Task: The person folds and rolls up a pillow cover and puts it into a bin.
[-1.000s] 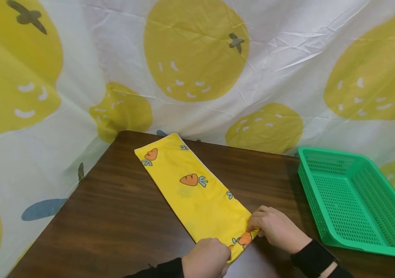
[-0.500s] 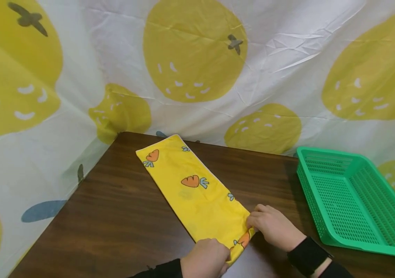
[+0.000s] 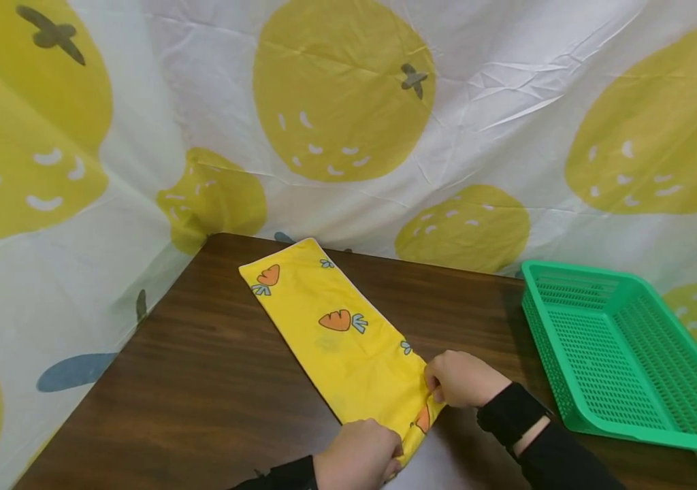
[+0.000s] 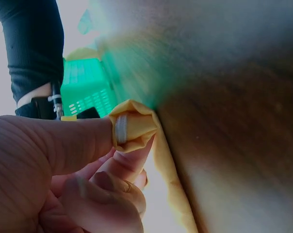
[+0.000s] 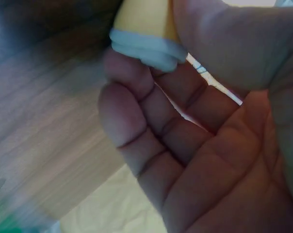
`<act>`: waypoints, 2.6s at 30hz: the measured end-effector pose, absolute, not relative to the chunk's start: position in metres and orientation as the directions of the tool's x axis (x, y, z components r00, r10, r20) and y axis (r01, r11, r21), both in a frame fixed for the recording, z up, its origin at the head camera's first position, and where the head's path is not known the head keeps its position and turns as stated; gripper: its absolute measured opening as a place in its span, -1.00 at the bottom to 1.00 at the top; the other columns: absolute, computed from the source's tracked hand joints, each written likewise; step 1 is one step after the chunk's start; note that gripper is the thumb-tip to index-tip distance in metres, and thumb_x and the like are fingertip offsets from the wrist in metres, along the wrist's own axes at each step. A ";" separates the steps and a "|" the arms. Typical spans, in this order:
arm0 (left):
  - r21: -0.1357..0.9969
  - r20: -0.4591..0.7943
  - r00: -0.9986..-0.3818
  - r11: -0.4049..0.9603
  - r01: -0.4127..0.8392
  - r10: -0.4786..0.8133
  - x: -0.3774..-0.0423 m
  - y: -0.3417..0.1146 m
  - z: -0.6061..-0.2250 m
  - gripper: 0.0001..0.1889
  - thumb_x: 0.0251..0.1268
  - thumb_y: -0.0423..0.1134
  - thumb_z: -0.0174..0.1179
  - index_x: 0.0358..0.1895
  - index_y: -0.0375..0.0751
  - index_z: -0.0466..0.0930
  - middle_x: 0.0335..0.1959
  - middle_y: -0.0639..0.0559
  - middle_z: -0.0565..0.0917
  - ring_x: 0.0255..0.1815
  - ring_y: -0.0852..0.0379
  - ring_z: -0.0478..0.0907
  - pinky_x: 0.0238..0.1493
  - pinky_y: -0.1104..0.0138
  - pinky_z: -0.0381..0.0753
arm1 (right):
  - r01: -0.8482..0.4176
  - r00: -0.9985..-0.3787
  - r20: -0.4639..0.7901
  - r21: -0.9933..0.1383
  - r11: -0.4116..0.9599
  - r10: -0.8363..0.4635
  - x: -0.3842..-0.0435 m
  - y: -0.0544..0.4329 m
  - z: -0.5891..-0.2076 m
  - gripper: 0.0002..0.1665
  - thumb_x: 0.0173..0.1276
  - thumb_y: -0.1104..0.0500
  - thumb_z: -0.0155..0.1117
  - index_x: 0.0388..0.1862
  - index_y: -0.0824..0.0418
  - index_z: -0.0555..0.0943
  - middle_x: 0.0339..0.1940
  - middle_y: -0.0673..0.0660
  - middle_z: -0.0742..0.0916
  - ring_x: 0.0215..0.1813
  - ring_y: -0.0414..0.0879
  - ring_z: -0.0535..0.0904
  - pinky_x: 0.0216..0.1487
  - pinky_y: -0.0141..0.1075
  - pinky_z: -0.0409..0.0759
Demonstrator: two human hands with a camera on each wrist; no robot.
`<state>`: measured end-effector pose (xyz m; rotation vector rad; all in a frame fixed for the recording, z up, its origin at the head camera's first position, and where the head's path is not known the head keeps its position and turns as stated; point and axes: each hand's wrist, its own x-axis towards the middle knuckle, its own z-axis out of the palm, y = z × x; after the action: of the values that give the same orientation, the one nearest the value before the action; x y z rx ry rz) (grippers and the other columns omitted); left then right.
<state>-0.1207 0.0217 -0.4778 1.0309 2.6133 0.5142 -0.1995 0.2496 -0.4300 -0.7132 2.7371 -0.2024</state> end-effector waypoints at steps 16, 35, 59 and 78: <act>0.444 -0.137 -0.769 0.733 0.516 0.624 -0.127 0.014 -0.514 -0.77 0.45 0.01 0.39 -0.30 0.11 0.53 -0.57 0.30 0.51 -0.59 0.35 0.43 -0.51 0.35 0.45 | -0.299 -0.876 -0.345 -0.157 0.941 -0.336 -0.214 0.236 -0.428 -0.60 0.03 0.24 0.77 -0.42 0.21 0.60 -0.49 0.07 0.58 -0.39 -0.01 0.48 -0.24 -0.13 0.57; 0.178 -0.070 -0.637 0.638 0.749 0.767 -0.117 0.027 -0.486 -0.63 0.24 0.09 0.53 -0.57 0.03 0.62 -0.60 0.25 0.46 -0.55 0.33 0.33 -0.58 0.36 0.32 | -0.609 -0.776 -0.060 -0.185 0.771 -0.628 -0.180 0.257 -0.439 -0.68 0.29 0.41 0.49 -0.51 0.07 0.63 -0.56 -0.14 0.41 -0.46 -0.28 0.30 -0.35 -0.41 0.45; 0.348 -0.091 -0.740 0.718 0.603 0.666 -0.107 0.021 -0.460 -0.67 0.12 -0.32 0.44 -0.62 -0.03 0.45 -0.74 0.22 0.35 -0.71 0.28 0.26 -0.65 0.37 0.35 | -0.739 -0.666 0.168 -0.013 0.674 -0.727 -0.173 0.283 -0.454 -0.65 0.05 0.39 0.66 -0.25 0.00 0.83 -0.28 -0.19 0.82 -0.08 -0.13 0.66 0.02 -0.17 0.70; 0.421 -0.103 -0.767 0.726 0.544 0.634 -0.097 0.019 -0.463 -0.62 0.21 -0.23 0.45 -0.62 0.00 0.41 -0.74 0.23 0.30 -0.74 0.28 0.22 -0.68 0.38 0.29 | -0.435 -0.856 -0.215 -0.190 0.880 -0.470 -0.201 0.248 -0.435 -0.66 0.11 0.21 0.71 -0.54 0.07 0.62 -0.59 -0.07 0.53 -0.50 -0.15 0.42 -0.35 -0.31 0.46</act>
<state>-0.0974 0.0189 -0.4635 0.9334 2.6906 0.5445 -0.2005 0.2480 -0.4348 -0.6843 2.7952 -0.1968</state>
